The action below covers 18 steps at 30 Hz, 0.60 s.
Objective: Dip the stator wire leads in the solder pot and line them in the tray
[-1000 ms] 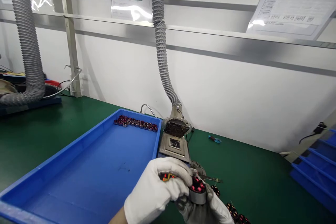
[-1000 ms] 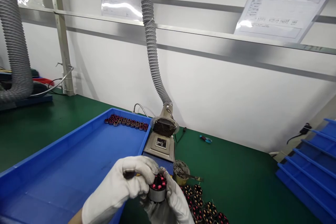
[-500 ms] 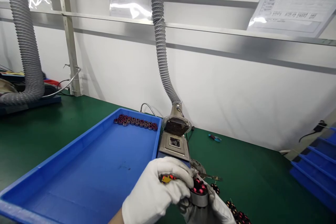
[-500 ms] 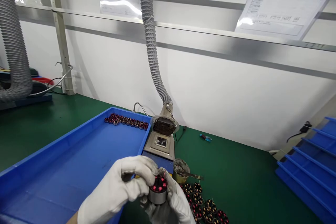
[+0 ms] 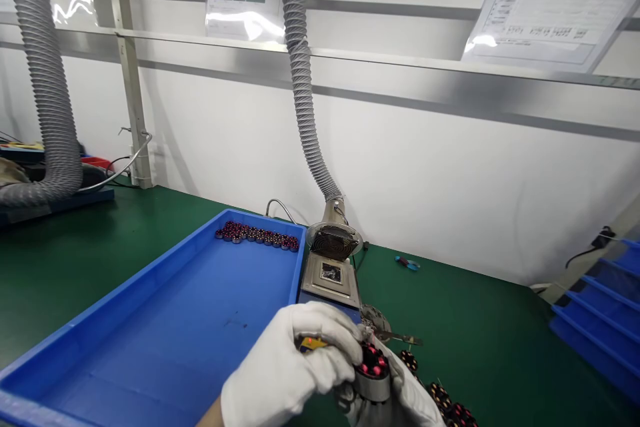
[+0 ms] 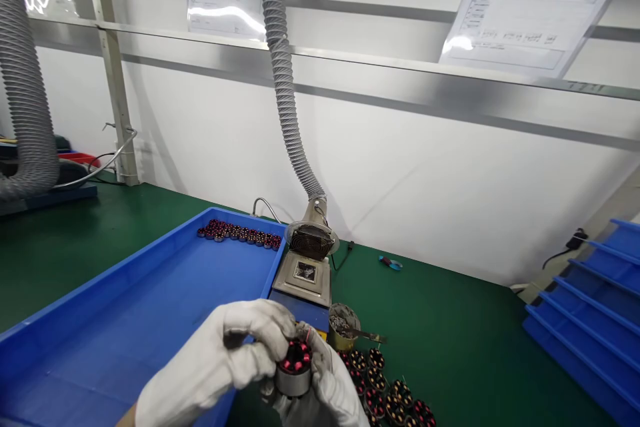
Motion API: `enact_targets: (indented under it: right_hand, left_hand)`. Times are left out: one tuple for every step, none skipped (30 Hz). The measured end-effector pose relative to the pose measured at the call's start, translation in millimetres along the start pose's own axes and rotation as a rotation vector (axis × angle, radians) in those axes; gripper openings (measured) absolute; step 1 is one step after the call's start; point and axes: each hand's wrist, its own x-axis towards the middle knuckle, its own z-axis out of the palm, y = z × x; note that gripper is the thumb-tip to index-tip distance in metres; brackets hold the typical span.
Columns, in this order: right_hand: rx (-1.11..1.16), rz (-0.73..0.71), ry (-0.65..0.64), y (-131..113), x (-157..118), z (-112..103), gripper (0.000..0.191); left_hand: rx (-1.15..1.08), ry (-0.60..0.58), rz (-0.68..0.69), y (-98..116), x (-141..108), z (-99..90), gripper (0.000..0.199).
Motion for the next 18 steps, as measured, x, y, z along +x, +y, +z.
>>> enact_targets:
  right_hand:
    - [-0.017, -0.013, 0.008, -0.3, 1.2, 0.5, 0.035]
    - [-0.035, -0.022, 0.011, -0.5, 2.7, 1.6, 0.035]
    - [-0.05, -0.025, 0.01, -0.6, 4.4, 3.3, 0.034]
    - [-0.06, -0.022, 0.006, -0.7, 5.8, 5.4, 0.032]
    - [-0.062, -0.014, -0.002, -0.7, 6.8, 7.6, 0.029]
    - [-0.061, -0.006, -0.009, -0.8, 7.2, 9.6, 0.026]
    - [-0.058, -0.001, -0.014, -0.8, 7.0, 11.1, 0.023]
    - [-0.052, 0.0, -0.018, -0.9, 6.0, 12.0, 0.022]
    - [-0.045, -0.002, -0.021, -1.0, 4.5, 12.1, 0.024]
    - [-0.038, -0.005, -0.024, -0.9, 2.6, 11.5, 0.029]
    - [-0.03, -0.007, -0.026, -0.8, 0.8, 10.4, 0.034]
    - [-0.025, -0.01, -0.028, -0.4, -0.8, 9.1, 0.038]
    - [-0.02, -0.012, -0.029, 0.2, -1.9, 7.7, 0.041]
    - [-0.017, -0.02, -0.024, 0.9, -2.4, 6.7, 0.04]
    - [-0.015, -0.032, -0.014, 1.7, -2.2, 6.1, 0.037]
    - [-0.014, -0.047, -0.001, 2.4, -1.4, 6.2, 0.034]
    - [-0.012, -0.064, 0.014, 3.1, 0.0, 6.9, 0.032]
    - [-0.011, -0.081, 0.028, 3.6, 1.7, 8.3, 0.03]
  left_hand:
    - [0.045, 0.015, 0.041, -0.6, 0.5, 2.9, 0.018]
    - [0.072, 0.034, 0.081, -1.6, 0.6, 5.4, 0.019]
    - [0.075, 0.065, 0.12, -3.1, 0.4, 7.0, 0.021]
    - [0.066, 0.097, 0.145, -4.8, -0.3, 7.5, 0.023]
    - [0.045, 0.124, 0.16, -6.7, -1.2, 6.9, 0.024]
    - [0.009, 0.159, 0.166, -8.4, -2.4, 5.1, 0.022]
    - [-0.038, 0.21, 0.17, -9.7, -3.6, 2.4, 0.02]
    - [-0.087, 0.279, 0.178, -10.5, -4.8, -1.0, 0.016]
    - [-0.128, 0.349, 0.183, -10.6, -5.8, -4.6, 0.012]
    - [-0.166, 0.391, 0.186, -10.2, -6.6, -7.9, 0.006]
    - [-0.208, 0.391, 0.183, -9.4, -7.1, -10.5, 0.007]
    - [-0.246, 0.325, 0.146, -8.3, -7.4, -11.9, 0.019]
    - [-0.274, 0.218, 0.081, -7.1, -7.4, -11.9, 0.032]
    - [-0.28, 0.107, 0.003, -6.2, -7.2, -10.4, 0.038]
    - [-0.26, 0.025, -0.043, -5.5, -6.8, -7.7, 0.036]
    - [-0.198, -0.011, -0.031, -5.2, -6.3, -4.2, 0.026]
    - [-0.09, 0.005, 0.037, -5.2, -6.0, -0.5, 0.012]
    - [0.036, 0.05, 0.154, -5.3, -6.0, 3.0, 0.007]
